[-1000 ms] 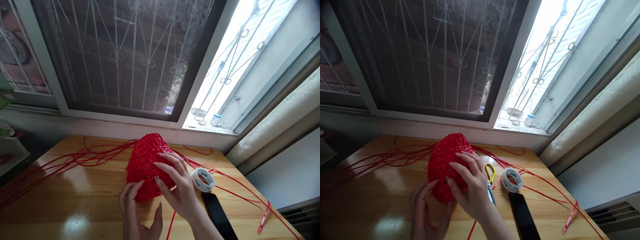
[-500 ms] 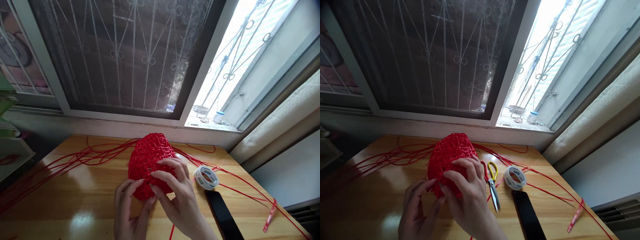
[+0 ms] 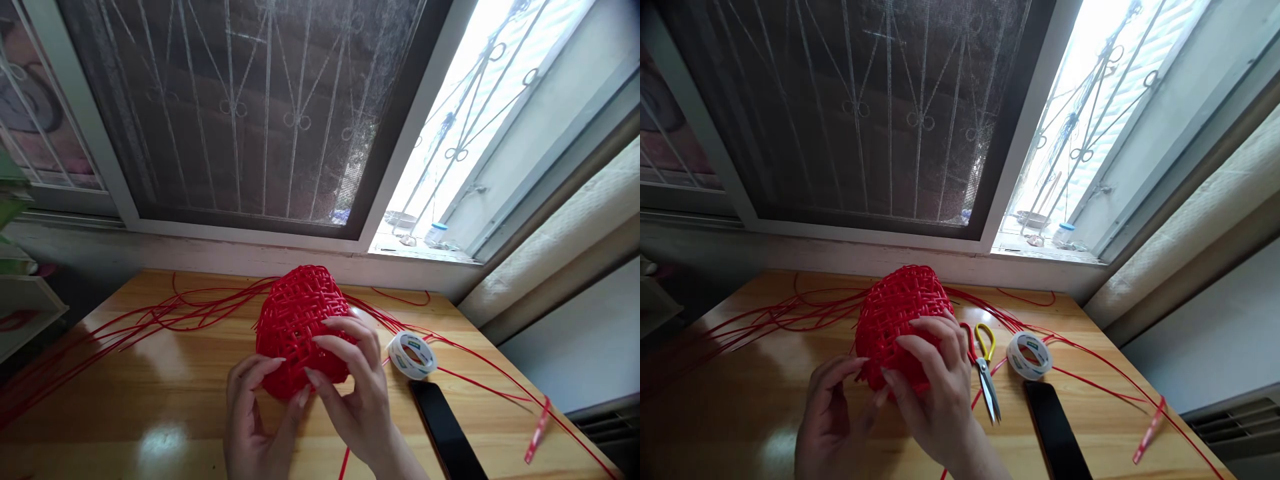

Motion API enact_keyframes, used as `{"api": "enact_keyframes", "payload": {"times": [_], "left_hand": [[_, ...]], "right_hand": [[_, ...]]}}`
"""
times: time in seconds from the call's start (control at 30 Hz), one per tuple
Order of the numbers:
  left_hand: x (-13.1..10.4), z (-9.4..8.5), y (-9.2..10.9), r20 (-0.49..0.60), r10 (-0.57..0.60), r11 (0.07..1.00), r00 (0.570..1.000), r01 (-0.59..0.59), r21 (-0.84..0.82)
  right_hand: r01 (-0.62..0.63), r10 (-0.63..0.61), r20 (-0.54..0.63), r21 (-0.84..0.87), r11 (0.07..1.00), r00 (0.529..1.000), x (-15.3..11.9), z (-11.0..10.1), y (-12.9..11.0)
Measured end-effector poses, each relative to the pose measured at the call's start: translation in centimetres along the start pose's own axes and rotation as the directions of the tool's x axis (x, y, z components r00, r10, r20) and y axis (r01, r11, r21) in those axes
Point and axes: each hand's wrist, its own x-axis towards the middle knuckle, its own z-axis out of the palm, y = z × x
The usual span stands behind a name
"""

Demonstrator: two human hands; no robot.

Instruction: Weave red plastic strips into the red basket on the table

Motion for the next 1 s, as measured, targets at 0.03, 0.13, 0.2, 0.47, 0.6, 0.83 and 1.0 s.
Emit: {"api": "enact_keyframes", "payload": {"times": [0.03,0.13,0.2,0.47,0.6,0.83,1.0], "left_hand": [[0.1,-0.2,-0.2,-0.052,-0.002,0.999,0.999,0.000,-0.036],[1.1,-1.0,-1.2,-0.144,-0.113,0.986,0.983,0.093,-0.141],[2.1,-1.5,-2.3,-0.055,-0.210,0.971,0.976,0.202,-0.128],[3.9,0.4,-5.9,0.408,-0.182,0.981,0.895,0.192,0.016],[6.4,-0.2,-2.1,0.351,-0.006,0.981,0.936,-0.062,0.183],[11.8,-3.5,0.2,0.621,0.012,0.790,0.784,-0.388,0.476],[10.1,-2.9,-5.2,0.753,-0.138,0.771,0.644,-0.407,0.490]], "right_hand": [[-0.026,0.031,-0.083,0.061,0.998,0.996,-0.2,0.0,0.4],[-0.128,0.200,-0.313,0.236,0.963,0.928,-0.8,0.1,2.2],[-0.239,0.361,-0.356,0.341,0.909,0.862,-1.4,0.7,3.8],[-0.492,0.735,0.008,0.748,0.445,0.678,-0.2,3.4,6.6],[-0.561,0.765,0.211,0.797,0.225,0.608,1.5,3.6,5.5],[-0.702,0.679,0.483,0.709,0.067,0.552,-4.2,9.3,4.7],[-0.803,0.799,0.382,0.563,0.197,0.464,-7.1,8.8,8.5]]}}
